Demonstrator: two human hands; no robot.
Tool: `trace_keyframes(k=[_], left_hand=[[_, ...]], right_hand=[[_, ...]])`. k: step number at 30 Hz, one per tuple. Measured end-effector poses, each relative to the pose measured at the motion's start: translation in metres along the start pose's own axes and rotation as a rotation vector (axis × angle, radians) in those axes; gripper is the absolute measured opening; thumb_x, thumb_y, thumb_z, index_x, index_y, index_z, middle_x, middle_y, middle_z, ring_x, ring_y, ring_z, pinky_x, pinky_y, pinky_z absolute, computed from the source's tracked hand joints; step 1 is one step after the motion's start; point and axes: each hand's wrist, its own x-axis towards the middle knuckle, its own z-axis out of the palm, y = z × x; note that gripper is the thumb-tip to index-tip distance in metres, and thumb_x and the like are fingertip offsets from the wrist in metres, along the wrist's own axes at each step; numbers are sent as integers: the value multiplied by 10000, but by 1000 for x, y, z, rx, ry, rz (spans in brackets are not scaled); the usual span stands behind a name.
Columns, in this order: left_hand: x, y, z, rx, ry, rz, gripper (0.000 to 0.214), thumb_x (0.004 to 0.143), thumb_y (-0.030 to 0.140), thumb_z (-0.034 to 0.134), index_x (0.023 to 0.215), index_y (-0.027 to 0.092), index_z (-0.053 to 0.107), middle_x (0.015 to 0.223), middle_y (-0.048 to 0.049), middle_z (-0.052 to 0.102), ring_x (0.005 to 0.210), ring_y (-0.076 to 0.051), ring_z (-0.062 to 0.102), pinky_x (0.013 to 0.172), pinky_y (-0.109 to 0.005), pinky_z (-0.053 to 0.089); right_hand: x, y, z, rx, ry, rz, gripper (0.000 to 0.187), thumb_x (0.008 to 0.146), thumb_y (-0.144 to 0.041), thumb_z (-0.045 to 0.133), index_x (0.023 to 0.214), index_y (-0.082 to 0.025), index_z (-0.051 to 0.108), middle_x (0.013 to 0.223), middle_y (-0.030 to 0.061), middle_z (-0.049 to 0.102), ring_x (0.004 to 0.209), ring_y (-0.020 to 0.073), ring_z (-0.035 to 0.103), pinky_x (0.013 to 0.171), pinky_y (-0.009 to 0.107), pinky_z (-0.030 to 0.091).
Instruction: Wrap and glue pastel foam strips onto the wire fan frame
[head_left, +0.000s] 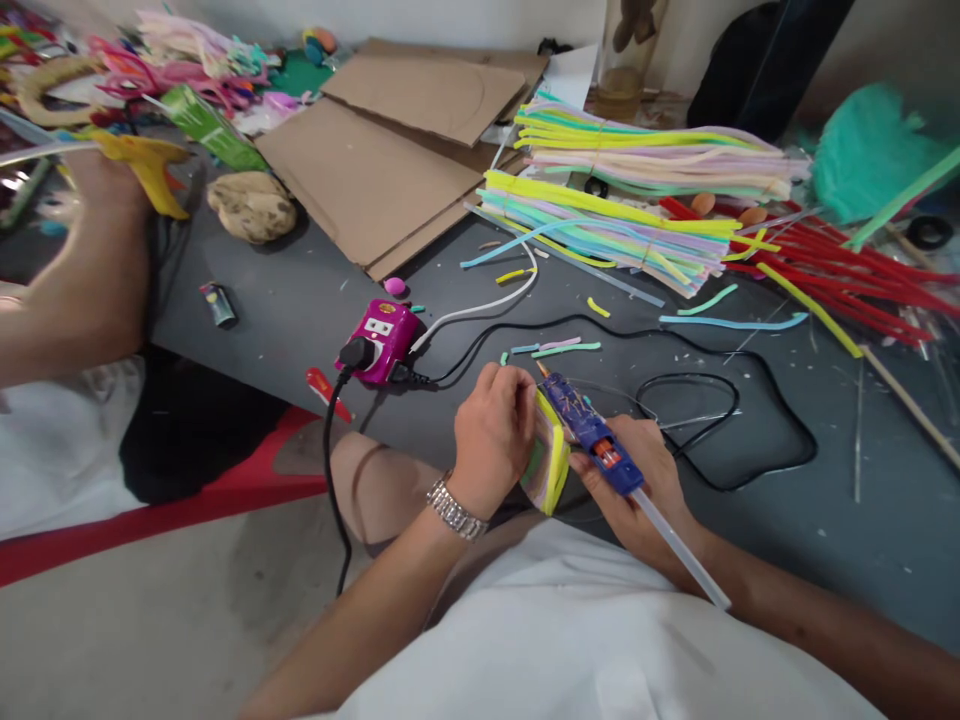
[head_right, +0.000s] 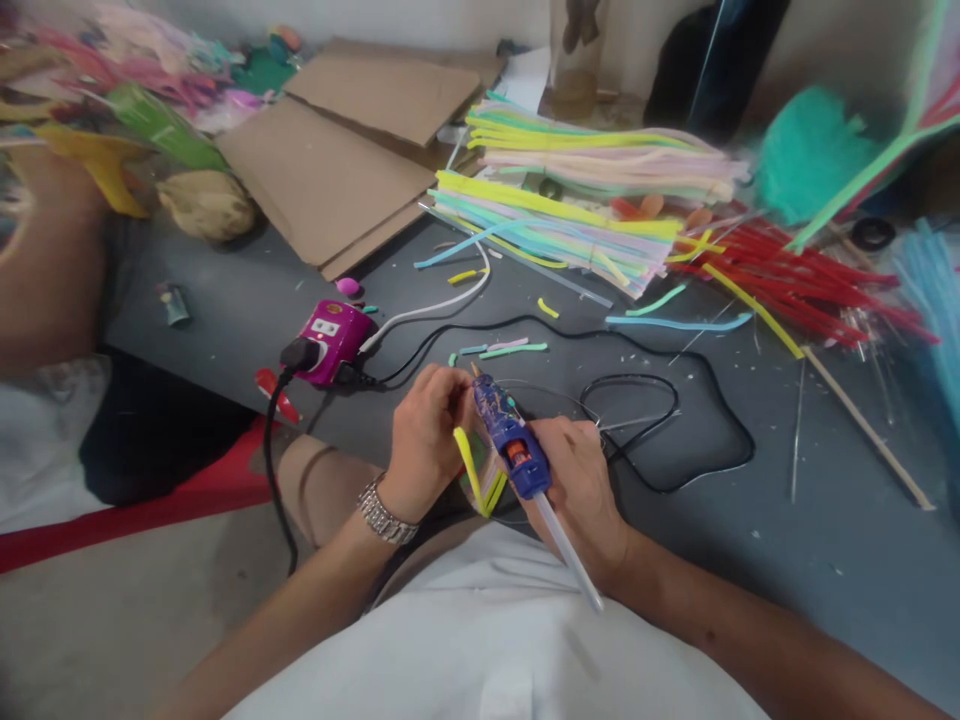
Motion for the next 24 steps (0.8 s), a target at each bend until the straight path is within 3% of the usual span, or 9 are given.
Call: trace_keyframes(k=[3,8,13,18,24], left_hand=[[0,2,-3,-47,11,-5,110,948,190,517,890,202,610,916,-48,643,803,-172,605,705,-274,450],[5,1,-11,-217,-116,-145,113,908,260,568,858,198,649,715,13,666,620,-132,585,617,-251,425],[11,-2,-17,-520,-225,-267,145,814,303,663,866,169,679,771,-18,717,666,-138,640,636,-238,497],[16,-2,-21,-746,-315,-403,307,708,303,745,964,137,705,831,-40,738,703,-144,655,663,-248,530],[24,-3,-29,-882,-500,-481,291,676,343,816,845,141,693,792,-36,724,711,-157,661,657,-265,545]], right_hand=[[-1,0,0,17,-5,8,68,989,-268,604,997,-202,591,855,31,671,792,187,605,750,342,424],[-2,1,1,34,-28,45,95,989,-276,601,1013,-188,628,862,34,680,799,193,622,772,356,418],[-3,2,1,31,-30,46,107,992,-276,594,1033,-188,639,900,45,698,827,200,641,789,360,420],[-3,3,3,41,2,38,85,983,-280,610,1018,-205,628,855,23,683,792,186,623,766,346,422],[-6,5,5,47,74,64,87,957,-297,641,938,-221,604,815,10,647,755,181,588,752,345,443]])
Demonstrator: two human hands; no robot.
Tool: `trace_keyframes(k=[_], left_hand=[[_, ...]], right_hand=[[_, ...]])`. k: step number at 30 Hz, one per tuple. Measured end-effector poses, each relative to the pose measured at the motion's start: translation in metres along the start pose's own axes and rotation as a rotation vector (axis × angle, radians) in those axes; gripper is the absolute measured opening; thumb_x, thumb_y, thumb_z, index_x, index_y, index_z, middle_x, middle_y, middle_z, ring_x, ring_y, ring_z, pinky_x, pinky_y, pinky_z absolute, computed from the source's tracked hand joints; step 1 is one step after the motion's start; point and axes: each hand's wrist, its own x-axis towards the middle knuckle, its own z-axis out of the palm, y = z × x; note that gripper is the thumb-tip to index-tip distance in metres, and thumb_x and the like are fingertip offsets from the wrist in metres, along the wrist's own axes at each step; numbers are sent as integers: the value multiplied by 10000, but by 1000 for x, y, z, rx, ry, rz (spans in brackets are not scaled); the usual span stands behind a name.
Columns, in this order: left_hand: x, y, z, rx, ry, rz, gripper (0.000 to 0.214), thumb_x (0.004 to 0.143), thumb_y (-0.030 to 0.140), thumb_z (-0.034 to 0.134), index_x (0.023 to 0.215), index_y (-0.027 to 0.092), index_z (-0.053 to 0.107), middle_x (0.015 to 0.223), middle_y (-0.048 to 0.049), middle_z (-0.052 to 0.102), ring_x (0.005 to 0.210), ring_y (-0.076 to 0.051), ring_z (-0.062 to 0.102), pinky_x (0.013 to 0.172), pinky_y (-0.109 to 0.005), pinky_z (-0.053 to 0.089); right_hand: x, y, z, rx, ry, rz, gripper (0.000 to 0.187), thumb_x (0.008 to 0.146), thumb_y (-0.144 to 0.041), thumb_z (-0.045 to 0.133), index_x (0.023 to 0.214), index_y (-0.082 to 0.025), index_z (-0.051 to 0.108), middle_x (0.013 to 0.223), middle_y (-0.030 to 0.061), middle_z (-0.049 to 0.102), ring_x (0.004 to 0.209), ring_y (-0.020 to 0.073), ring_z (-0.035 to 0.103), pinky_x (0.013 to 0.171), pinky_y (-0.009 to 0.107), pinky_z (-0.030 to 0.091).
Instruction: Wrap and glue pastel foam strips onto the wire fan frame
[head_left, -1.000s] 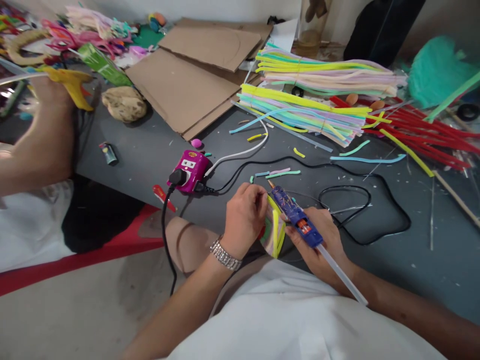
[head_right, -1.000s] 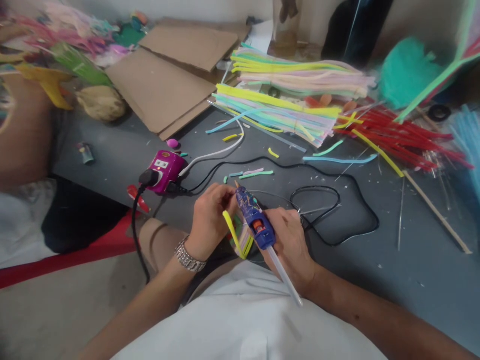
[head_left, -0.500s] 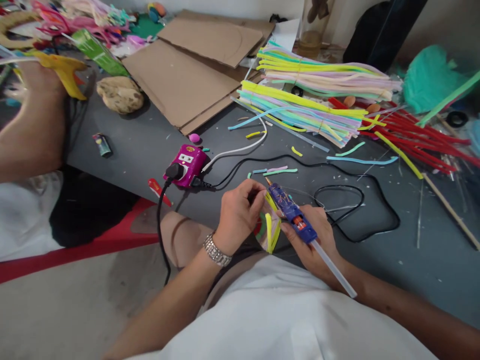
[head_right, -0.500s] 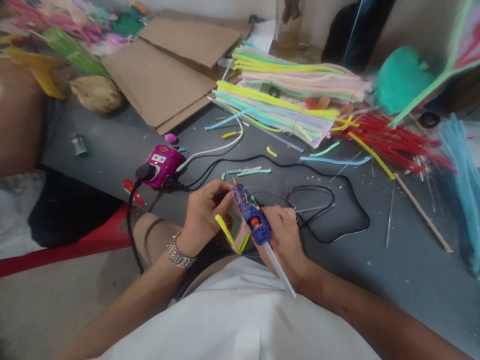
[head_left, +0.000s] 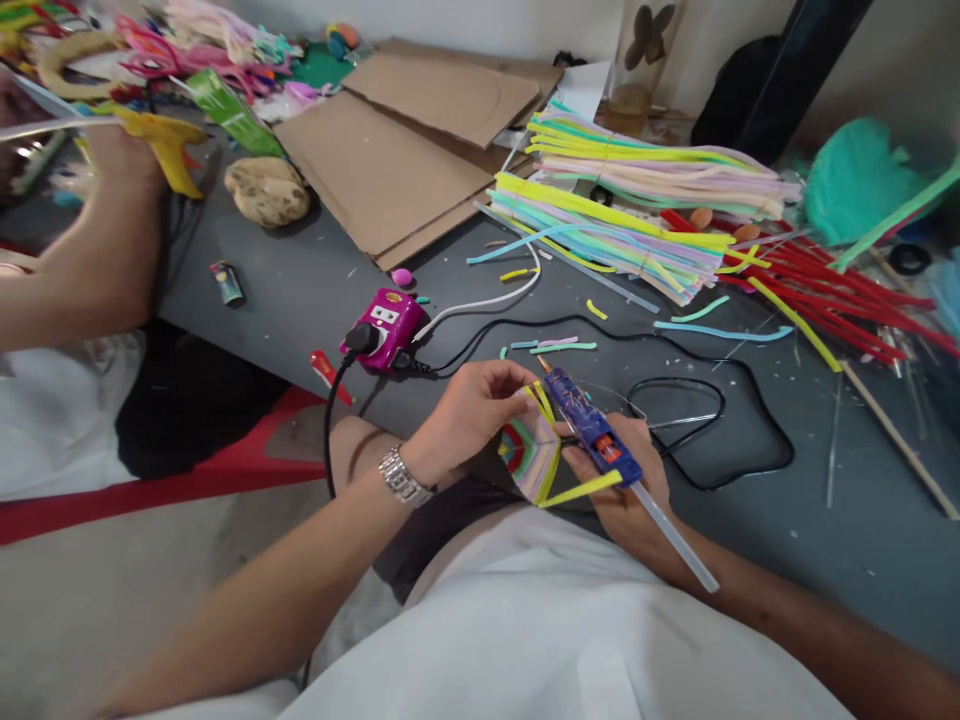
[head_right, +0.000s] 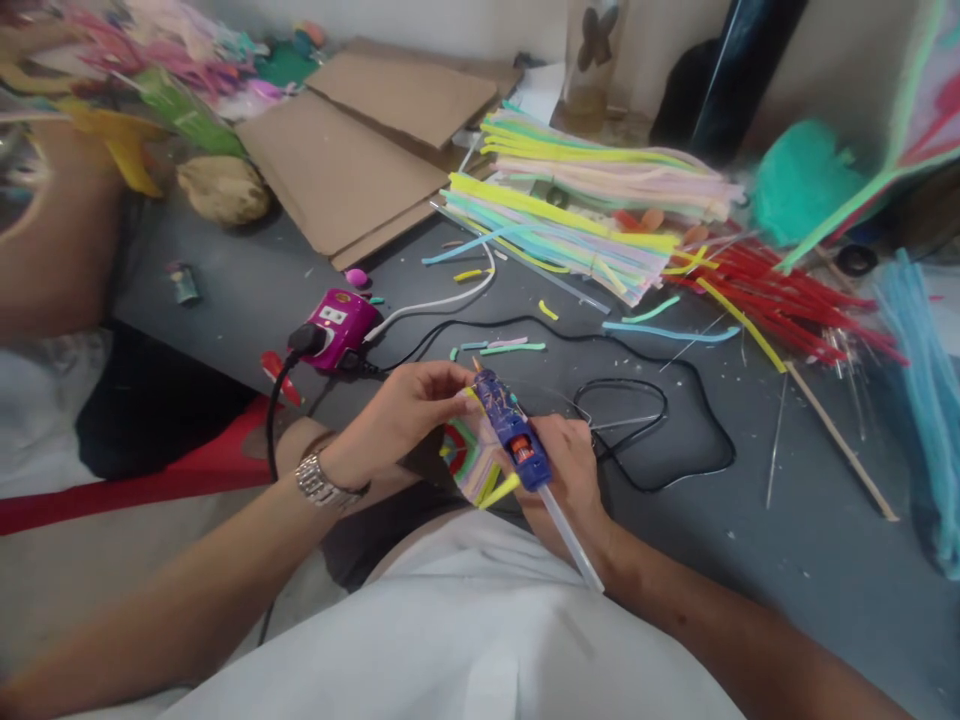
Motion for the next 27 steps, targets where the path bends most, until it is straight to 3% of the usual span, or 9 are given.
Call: trace_keyframes(k=[5,11,14,20,27], left_hand=[[-4,4,2,-96,0,-65,349,663,357,868,834,159,638,763,-20,719,663,-135,661,624,-237,529],[-10,2,6,-236,40,-150,323,679,351,870,847,146,685,775,-39,739,647,-141,676,612,-245,548],[-13,0,8,-252,91,-164,284,700,335,852,842,149,690,745,-40,731,597,-135,655,548,-235,528],[-14,-2,9,-276,98,-154,268,723,331,825,844,157,660,685,-17,707,508,-115,608,465,-217,470],[-10,-7,9,-273,144,-111,231,692,262,812,802,153,642,646,1,675,548,-113,622,478,-193,477]], right_hand=[[-4,0,-1,19,-43,69,108,966,-312,639,1019,-223,672,888,37,690,813,197,615,814,378,461],[-2,-7,-3,7,-37,89,129,970,-311,621,1053,-224,668,929,50,698,849,216,636,810,386,492],[5,-8,-11,2,-49,29,124,958,-276,632,1070,-224,641,938,47,693,833,205,642,779,359,501],[16,2,-36,-81,-213,-169,138,952,-273,636,1068,-212,591,934,53,678,817,192,654,729,304,526],[10,16,-39,-190,-358,-234,207,878,-180,604,1075,-214,551,1057,107,637,906,219,650,706,298,554]])
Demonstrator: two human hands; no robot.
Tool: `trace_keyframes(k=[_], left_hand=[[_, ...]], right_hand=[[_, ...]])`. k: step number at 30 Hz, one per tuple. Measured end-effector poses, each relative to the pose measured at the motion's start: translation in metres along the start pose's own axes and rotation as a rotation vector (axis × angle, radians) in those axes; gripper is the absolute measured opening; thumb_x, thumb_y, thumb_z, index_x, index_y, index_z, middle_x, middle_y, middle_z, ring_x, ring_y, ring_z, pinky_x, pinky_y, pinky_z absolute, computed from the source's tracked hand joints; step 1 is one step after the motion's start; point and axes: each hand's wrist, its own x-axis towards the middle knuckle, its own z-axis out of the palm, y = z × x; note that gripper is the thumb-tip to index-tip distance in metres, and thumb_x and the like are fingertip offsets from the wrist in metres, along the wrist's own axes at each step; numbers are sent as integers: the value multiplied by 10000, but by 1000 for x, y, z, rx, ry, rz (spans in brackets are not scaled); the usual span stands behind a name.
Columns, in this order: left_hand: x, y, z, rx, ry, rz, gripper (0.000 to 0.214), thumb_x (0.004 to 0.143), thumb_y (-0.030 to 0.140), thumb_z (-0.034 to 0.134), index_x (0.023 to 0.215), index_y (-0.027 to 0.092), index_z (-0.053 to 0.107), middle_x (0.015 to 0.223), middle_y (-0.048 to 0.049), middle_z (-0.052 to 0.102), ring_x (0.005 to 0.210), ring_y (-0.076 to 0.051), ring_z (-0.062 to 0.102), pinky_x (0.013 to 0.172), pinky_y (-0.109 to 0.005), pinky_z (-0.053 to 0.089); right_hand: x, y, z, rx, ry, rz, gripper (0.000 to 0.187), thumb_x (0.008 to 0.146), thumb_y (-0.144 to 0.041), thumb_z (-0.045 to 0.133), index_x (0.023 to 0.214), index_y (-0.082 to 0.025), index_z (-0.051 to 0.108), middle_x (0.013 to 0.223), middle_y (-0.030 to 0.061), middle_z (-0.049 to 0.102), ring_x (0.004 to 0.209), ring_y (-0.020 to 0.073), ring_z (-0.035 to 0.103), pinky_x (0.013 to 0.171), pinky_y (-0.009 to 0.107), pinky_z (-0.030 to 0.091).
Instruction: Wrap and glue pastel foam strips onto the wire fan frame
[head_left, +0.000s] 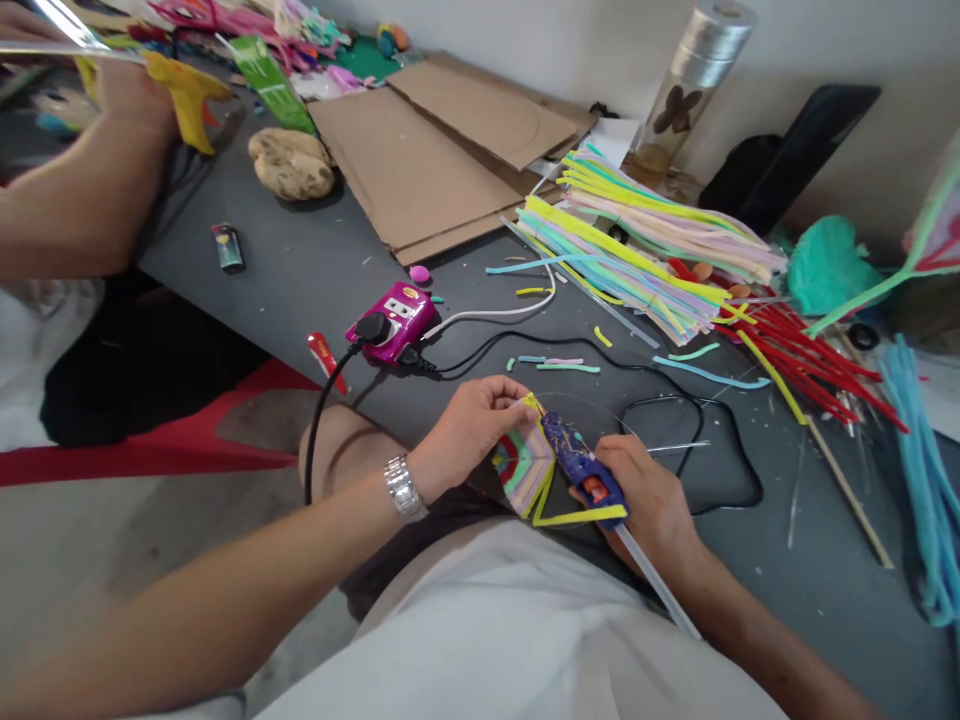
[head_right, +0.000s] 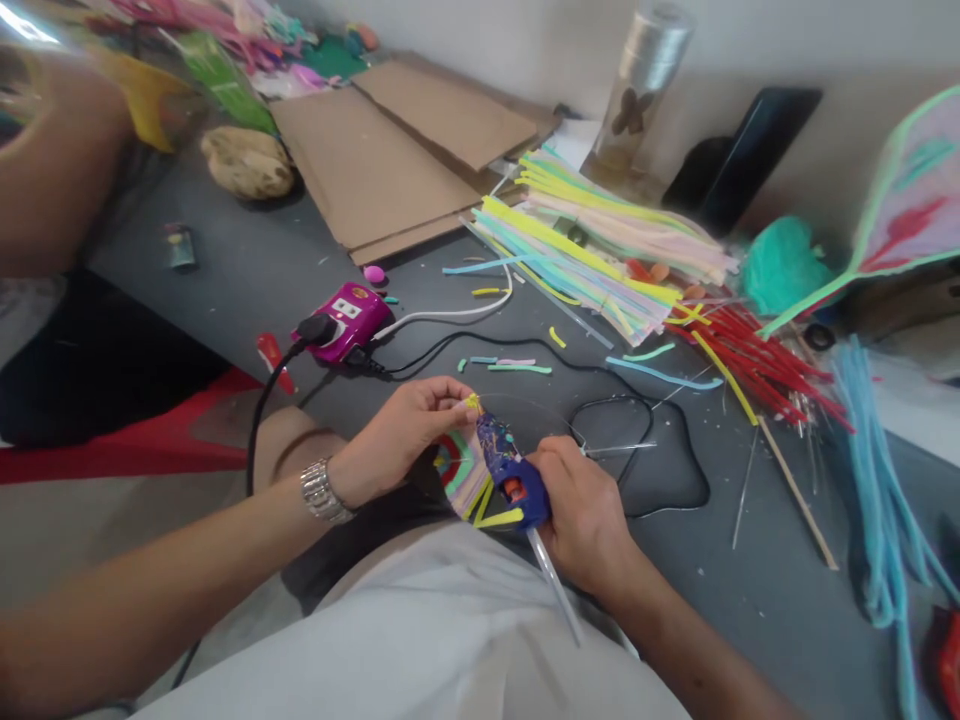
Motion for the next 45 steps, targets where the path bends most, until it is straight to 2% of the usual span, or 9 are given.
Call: trace_keyframes(k=[5,13,22,32,45], left_hand=[[3,-4,-2,-38,9,19,304,660,260,843,835,155,617,667,6,680,570,-108,623,498,-187,482],[4,-7,-2,-48,-3,27,328,643,216,829,870,159,599,641,21,683,561,-112,639,527,-194,498],[4,-6,-1,-31,6,48,260,667,130,787,845,153,598,608,30,670,547,-104,638,510,-176,495],[4,-5,0,-45,15,31,245,685,107,776,840,157,593,600,29,677,518,-108,639,490,-181,497],[3,-4,1,-49,22,24,224,715,58,743,845,150,584,599,31,677,536,-112,658,506,-179,508]], right_hand=[[1,2,2,-5,-3,-15,218,845,-153,607,1043,-214,539,1048,107,625,895,220,650,687,290,548],[1,2,6,-26,-4,-16,173,875,-189,591,1039,-217,544,1042,104,630,904,221,660,706,293,553],[0,1,6,-22,-13,-6,174,881,-222,567,1049,-224,523,1056,97,620,884,204,651,715,295,561],[0,2,10,-25,6,-11,109,914,-217,549,1009,-234,498,1042,90,615,900,201,635,716,291,548],[-1,6,12,-16,13,-22,123,898,-220,559,973,-249,466,1014,73,597,881,207,621,704,290,531]])
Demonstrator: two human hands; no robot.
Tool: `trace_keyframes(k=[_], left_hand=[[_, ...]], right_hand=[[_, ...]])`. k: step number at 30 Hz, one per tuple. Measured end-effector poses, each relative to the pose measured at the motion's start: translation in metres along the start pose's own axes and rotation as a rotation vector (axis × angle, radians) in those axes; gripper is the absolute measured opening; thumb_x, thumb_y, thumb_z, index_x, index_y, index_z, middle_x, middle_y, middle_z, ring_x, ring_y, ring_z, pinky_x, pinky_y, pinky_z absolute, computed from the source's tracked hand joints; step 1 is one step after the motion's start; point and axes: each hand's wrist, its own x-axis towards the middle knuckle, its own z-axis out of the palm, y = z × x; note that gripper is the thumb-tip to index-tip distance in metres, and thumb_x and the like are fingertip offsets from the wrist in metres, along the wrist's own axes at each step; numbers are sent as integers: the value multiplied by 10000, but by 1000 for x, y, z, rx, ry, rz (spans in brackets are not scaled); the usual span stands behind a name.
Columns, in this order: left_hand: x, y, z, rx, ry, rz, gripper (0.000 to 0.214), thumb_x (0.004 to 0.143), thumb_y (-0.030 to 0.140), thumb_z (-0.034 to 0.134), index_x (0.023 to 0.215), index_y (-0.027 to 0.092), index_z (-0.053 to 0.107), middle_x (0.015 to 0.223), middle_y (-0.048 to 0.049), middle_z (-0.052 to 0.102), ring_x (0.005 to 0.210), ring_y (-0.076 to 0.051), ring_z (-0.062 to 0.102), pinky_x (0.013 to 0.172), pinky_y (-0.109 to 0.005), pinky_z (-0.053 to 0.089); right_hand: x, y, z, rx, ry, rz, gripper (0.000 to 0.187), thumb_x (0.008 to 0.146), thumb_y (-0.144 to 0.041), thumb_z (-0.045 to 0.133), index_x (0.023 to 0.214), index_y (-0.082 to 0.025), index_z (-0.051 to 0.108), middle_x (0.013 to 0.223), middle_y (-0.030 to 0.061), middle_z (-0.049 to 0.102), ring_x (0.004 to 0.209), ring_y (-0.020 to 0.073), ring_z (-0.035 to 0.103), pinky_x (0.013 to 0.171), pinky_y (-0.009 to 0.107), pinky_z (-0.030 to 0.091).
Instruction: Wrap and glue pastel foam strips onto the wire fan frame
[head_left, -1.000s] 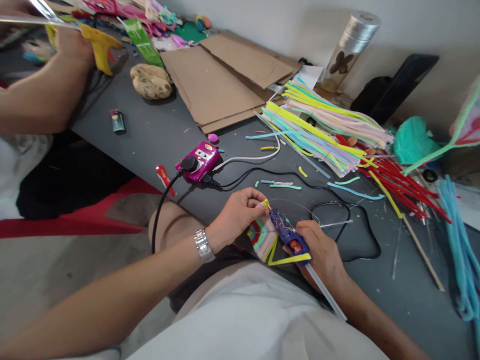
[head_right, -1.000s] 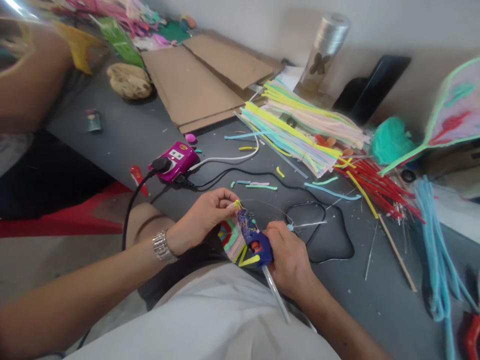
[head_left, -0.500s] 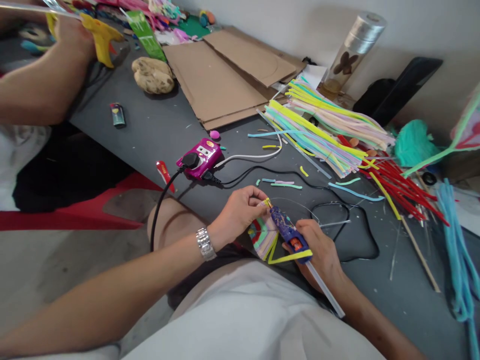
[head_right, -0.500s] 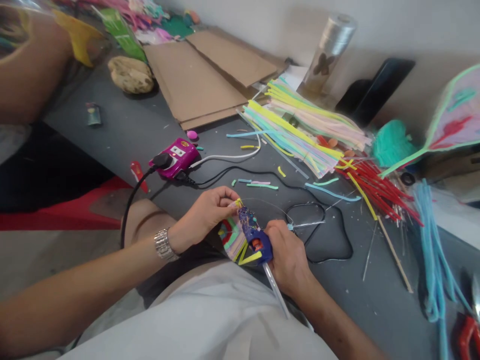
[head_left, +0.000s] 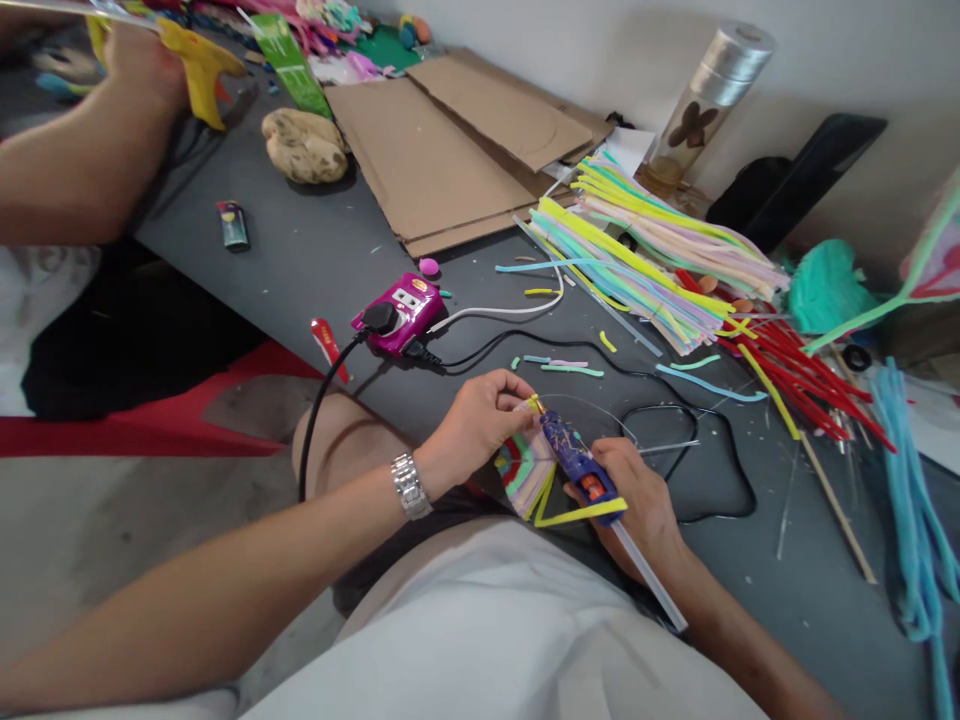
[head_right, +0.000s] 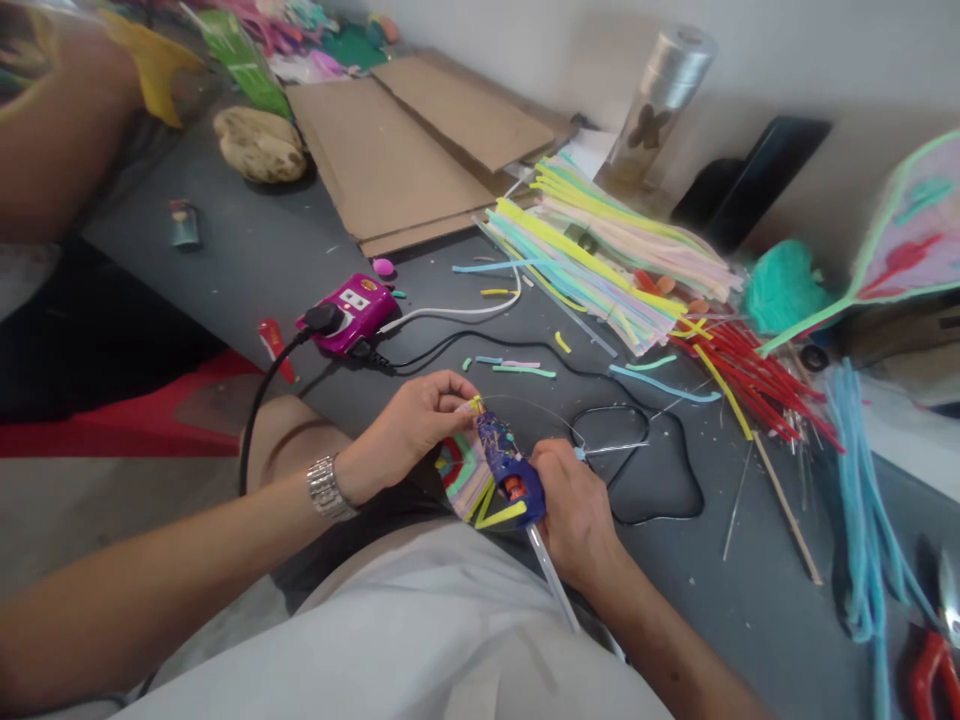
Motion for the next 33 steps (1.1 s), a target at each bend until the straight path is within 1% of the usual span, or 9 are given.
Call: trace_keyframes(k=[6,10,16,22,33], left_hand=[[0,0,1,30,12,2,201,733,40,706,846,149,581,586,32,673,525,-115,653,487,-176,500],[1,-1,1,25,16,9,209,724,37,711,850,150,589,591,34,674,514,-108,642,477,-172,492],[1,-3,0,15,6,14,223,718,42,724,858,150,588,607,28,684,535,-113,656,501,-179,505],[0,-1,1,9,1,4,212,736,36,715,854,151,582,608,26,683,535,-111,653,502,-178,497],[0,1,2,11,12,-1,216,733,18,708,844,151,579,586,32,674,512,-107,641,483,-170,484]], right_hand=[[0,-2,-1,4,0,0,95,929,-222,543,993,-243,476,1028,70,593,877,198,621,711,275,518],[0,-3,-1,2,-10,12,88,941,-221,544,986,-245,472,1024,65,589,866,194,617,718,274,512],[-1,-2,0,4,7,6,127,917,-195,549,1016,-239,481,1020,68,584,868,199,609,728,282,512],[-2,0,1,2,27,12,145,895,-167,551,1002,-241,488,1029,72,597,876,197,618,714,276,516],[-3,2,3,15,14,-4,116,909,-221,561,994,-250,488,1028,74,597,873,202,616,713,284,533]])
